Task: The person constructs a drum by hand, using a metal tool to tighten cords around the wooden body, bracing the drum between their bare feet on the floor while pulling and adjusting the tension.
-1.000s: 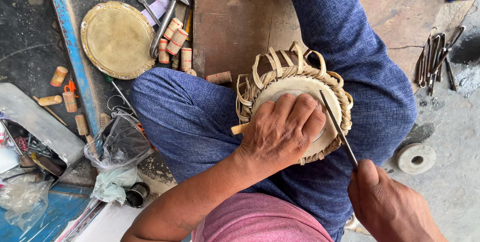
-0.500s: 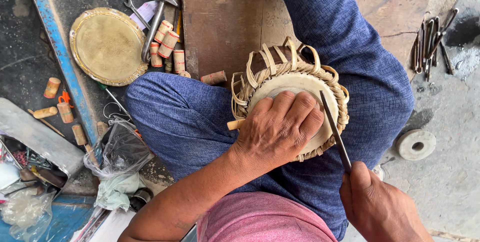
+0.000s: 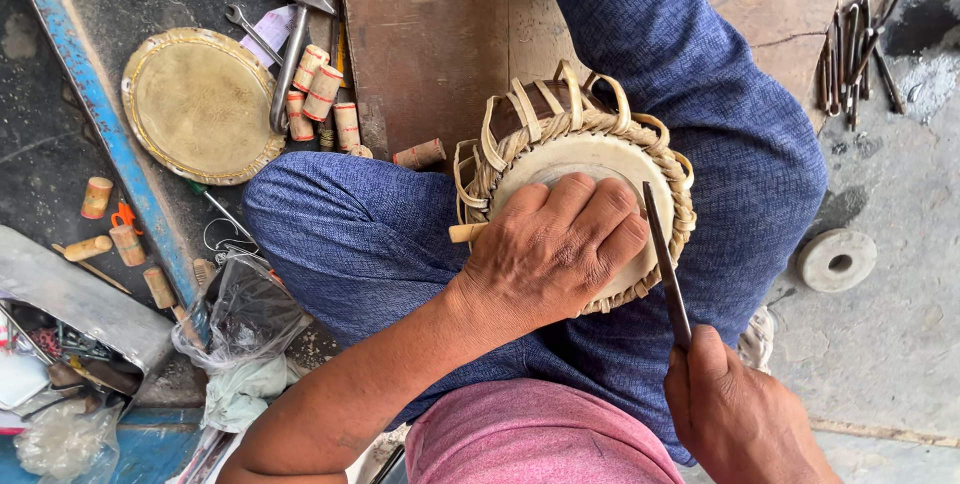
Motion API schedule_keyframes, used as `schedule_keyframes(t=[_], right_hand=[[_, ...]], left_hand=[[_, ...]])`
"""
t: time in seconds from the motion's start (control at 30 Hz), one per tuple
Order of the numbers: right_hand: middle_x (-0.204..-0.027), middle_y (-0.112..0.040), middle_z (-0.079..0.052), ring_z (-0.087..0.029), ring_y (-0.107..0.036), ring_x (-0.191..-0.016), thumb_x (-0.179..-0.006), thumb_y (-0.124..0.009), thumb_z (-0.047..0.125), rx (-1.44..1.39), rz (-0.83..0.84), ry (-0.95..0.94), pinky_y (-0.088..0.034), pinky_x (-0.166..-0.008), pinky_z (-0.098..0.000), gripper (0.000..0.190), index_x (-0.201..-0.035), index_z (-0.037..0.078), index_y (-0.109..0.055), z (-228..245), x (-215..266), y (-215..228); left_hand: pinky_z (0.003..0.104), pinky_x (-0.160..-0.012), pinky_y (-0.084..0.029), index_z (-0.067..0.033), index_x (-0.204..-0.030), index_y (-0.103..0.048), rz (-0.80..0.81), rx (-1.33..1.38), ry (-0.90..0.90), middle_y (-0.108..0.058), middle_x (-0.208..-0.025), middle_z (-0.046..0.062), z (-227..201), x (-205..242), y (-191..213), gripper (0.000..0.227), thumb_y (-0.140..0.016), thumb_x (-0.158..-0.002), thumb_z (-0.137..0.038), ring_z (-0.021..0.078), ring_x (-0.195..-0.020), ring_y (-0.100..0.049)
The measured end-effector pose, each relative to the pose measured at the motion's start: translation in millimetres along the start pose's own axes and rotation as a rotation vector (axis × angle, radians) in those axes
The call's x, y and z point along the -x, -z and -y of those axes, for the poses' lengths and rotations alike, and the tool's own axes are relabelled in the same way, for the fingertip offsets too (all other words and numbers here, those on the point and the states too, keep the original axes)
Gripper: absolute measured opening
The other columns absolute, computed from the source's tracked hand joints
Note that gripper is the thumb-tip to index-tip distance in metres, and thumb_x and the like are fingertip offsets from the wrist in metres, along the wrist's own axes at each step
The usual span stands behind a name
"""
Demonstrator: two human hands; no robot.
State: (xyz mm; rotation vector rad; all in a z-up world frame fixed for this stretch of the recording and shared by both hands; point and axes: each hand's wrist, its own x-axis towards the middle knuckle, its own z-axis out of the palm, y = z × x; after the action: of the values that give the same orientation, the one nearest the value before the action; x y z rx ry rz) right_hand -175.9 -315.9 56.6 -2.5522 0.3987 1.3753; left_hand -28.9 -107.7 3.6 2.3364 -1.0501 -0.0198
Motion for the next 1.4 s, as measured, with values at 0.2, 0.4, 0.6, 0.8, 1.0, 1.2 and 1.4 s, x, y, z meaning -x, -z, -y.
schedule_keyframes(t=[0.2, 0.4, 0.6, 0.8, 1.0, 1.2, 1.4], right_hand=[[-0.071, -0.067, -0.015, -0.042, -0.07, -0.065, -0.092, -0.063, 0.034, -0.068, 0.003, -0.006, -0.055, -0.056, -0.0548, 0.028, -0.099, 0.013, -0.048, 3, 6, -13], [-0.063, -0.067, -0.02, -0.044, -0.068, -0.061, -0.094, -0.061, 0.033, -0.149, -0.028, -0.018, -0.054, -0.056, -0.0556, 0.027, -0.101, 0.012, -0.047, 11, 13, -26], [-0.064, -0.067, -0.023, -0.047, -0.067, -0.058, -0.092, -0.063, 0.03, -0.233, -0.073, -0.006, -0.052, -0.054, -0.0584, 0.027, -0.1, 0.01, -0.047, 22, 20, -46], [-0.063, -0.067, -0.023, -0.044, -0.068, -0.063, -0.09, -0.064, 0.026, -0.364, -0.015, -0.031, -0.051, -0.059, -0.0553, 0.026, -0.107, 0.01, -0.052, 22, 29, -70], [-0.064, -0.049, -0.012, -0.019, -0.047, -0.054, -0.097, -0.06, 0.016, -1.248, -0.024, -0.342, -0.038, -0.05, -0.0367, 0.017, -0.11, 0.004, -0.061, -25, 23, -72], [-0.07, -0.055, -0.005, -0.012, -0.053, -0.057, -0.103, -0.058, 0.017, -1.285, -0.31, -0.041, -0.045, -0.052, -0.0271, 0.015, -0.106, 0.002, -0.056, -31, -9, -48], [-0.072, -0.059, -0.004, -0.011, -0.057, -0.054, -0.093, -0.069, 0.01, -1.438, -0.355, 0.155, -0.046, -0.048, -0.0244, 0.023, -0.107, 0.005, -0.052, 6, -46, -61]], left_hand=[[0.034, -0.069, -0.045, -0.0114, -0.109, -0.062, 0.03, 0.012, -0.055, -0.06, -0.111, 0.003, 3, -1, 4, 0.019, -0.062, -0.098, -0.027, 0.019, -0.096, -0.06], [0.034, -0.07, -0.045, -0.0144, -0.107, -0.062, 0.064, 0.04, -0.09, -0.062, -0.112, 0.001, 6, -3, 5, 0.016, -0.061, -0.099, -0.029, 0.0182, -0.098, -0.06], [0.032, -0.069, -0.045, -0.0148, -0.105, -0.064, 0.068, 0.035, -0.174, -0.062, -0.112, 0.0, 13, -4, 5, 0.013, -0.063, -0.099, -0.026, 0.0172, -0.098, -0.06], [0.031, -0.073, -0.05, -0.0139, -0.106, -0.065, 0.122, 0.163, -0.25, -0.062, -0.112, 0.001, 27, -16, 24, 0.011, -0.064, -0.095, -0.019, 0.0181, -0.097, -0.06], [0.034, -0.071, -0.052, -0.0154, -0.098, -0.065, 0.309, 0.095, -0.106, -0.056, -0.099, 0.004, 33, -11, 83, 0.01, -0.063, -0.088, -0.014, 0.0198, -0.093, -0.061], [0.036, -0.077, -0.051, -0.0199, -0.137, -0.069, -0.019, 0.02, 0.181, -0.05, -0.099, 0.005, 53, -4, 84, 0.037, -0.065, -0.101, -0.012, 0.0212, -0.091, -0.056], [0.031, -0.08, -0.05, -0.0108, -0.136, -0.066, -0.264, 0.481, 0.474, -0.054, -0.106, 0.005, 63, -6, 14, 0.026, -0.06, -0.111, -0.015, 0.019, -0.091, -0.057]])
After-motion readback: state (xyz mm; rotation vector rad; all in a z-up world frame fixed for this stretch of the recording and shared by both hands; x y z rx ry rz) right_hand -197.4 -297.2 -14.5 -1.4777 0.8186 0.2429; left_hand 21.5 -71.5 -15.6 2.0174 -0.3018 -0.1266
